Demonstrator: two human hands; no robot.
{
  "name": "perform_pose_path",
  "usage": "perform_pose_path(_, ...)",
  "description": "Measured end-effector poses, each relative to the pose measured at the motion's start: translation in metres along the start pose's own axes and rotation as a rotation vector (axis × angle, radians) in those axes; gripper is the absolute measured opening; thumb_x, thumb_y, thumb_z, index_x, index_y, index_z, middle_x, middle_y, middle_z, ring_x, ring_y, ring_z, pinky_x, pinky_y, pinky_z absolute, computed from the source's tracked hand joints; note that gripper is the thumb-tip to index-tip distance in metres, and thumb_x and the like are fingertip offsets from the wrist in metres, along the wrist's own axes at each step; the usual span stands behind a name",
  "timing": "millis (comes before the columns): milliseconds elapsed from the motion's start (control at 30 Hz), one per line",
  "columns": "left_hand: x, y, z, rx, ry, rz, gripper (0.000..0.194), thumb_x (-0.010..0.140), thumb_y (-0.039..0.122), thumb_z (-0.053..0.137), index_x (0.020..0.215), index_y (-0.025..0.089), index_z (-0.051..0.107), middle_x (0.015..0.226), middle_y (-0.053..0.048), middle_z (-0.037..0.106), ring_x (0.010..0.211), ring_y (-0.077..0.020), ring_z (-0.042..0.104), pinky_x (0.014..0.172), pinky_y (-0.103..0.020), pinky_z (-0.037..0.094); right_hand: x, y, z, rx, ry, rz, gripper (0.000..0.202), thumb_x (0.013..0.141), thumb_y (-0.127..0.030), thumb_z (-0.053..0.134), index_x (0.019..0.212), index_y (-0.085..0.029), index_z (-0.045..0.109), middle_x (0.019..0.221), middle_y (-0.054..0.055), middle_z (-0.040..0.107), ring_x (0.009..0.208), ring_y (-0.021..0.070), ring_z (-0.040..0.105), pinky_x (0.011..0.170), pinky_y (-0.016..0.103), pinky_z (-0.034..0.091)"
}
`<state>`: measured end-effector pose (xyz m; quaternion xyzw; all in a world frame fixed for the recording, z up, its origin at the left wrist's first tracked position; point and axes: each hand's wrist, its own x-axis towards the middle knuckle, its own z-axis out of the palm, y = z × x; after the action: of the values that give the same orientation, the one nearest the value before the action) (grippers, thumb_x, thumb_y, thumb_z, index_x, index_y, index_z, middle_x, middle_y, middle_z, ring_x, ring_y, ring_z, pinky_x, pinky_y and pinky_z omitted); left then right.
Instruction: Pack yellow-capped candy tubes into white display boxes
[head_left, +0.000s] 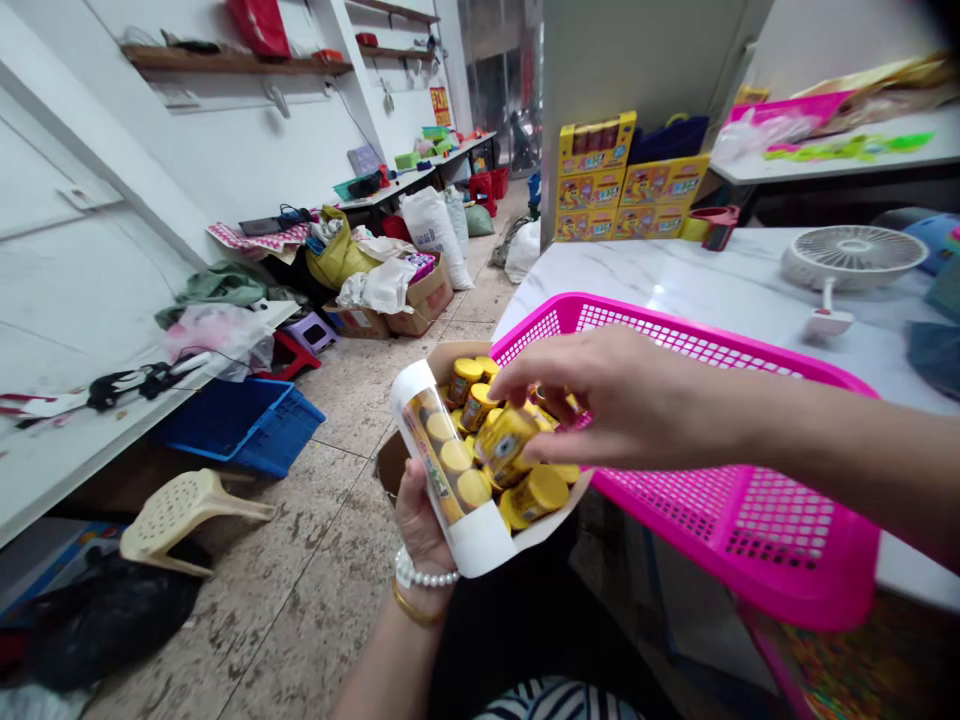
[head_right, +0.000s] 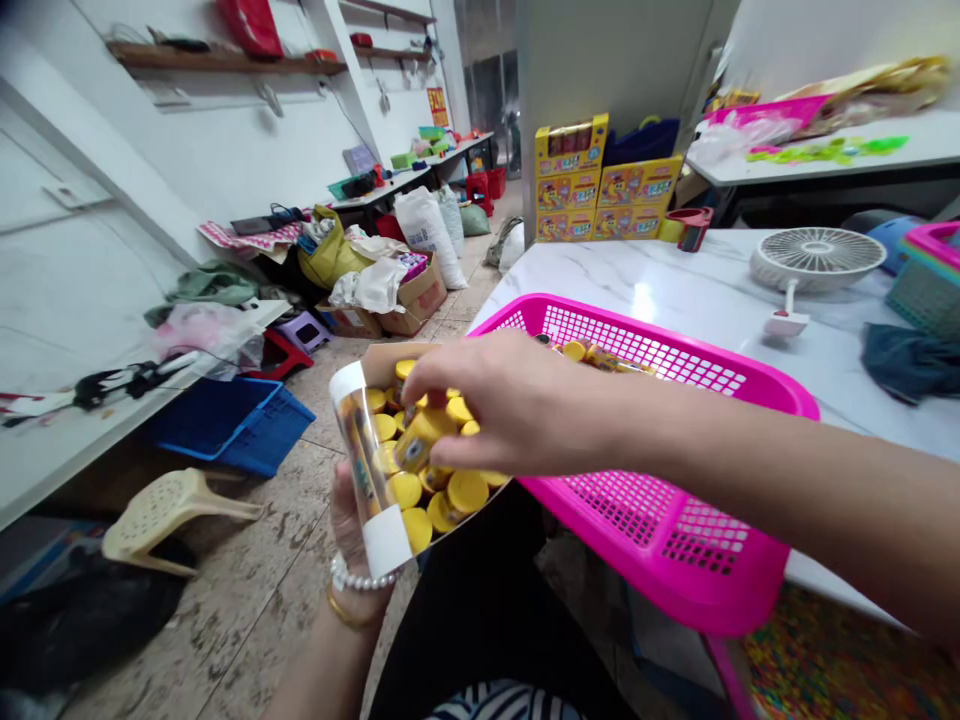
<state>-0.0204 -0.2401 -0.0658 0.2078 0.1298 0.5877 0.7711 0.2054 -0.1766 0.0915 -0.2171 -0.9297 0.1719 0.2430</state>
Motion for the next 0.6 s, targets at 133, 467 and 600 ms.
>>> perform_pose_path(133,0.0,0.0,-0.006,-0.002,0.025,0.058,0.035,0.091,0.046,0.065,0.121,0.028,0.069,0.121,0.001,0.076,0.131,-0.028,0.061,0.12,-0.047,0.04,0.001,-0.015,0.019,-0.072,-0.195,-0.029,0.016,0.084,-0.024,0.071,0.097,-0.015,0.074,0.094,0.006,0.072,0.077,0.0155,0.064,0.065,0.027,0.044)
perform_pose_path(467,0.002,-0.007,-0.005,-0.026,0.113,0.068,0.043,0.088,0.052,0.067,0.124,0.028,0.069,0.124,-0.002,0.075,0.14,-0.0331,0.051,0.121,-0.053,0.036,-0.003,0.008,-0.003,0.058,-0.065,-0.001,0.03,0.093,-0.038,0.064,0.119,-0.026,0.074,0.105,0.005,0.075,0.086,0.0183,0.068,0.077,0.031,0.05)
perform_pose_path(600,0.002,-0.001,-0.003,-0.024,0.133,-0.012,0.044,0.085,0.051,0.072,0.123,0.03,0.07,0.126,-0.003,0.074,0.138,-0.0342,0.054,0.119,-0.056,0.037,-0.036,0.064,0.004,-0.113,-0.097,0.13,0.019,0.09,-0.026,0.06,0.096,-0.026,0.079,0.089,0.003,0.074,0.075,0.0182,0.066,0.071,0.033,0.048)
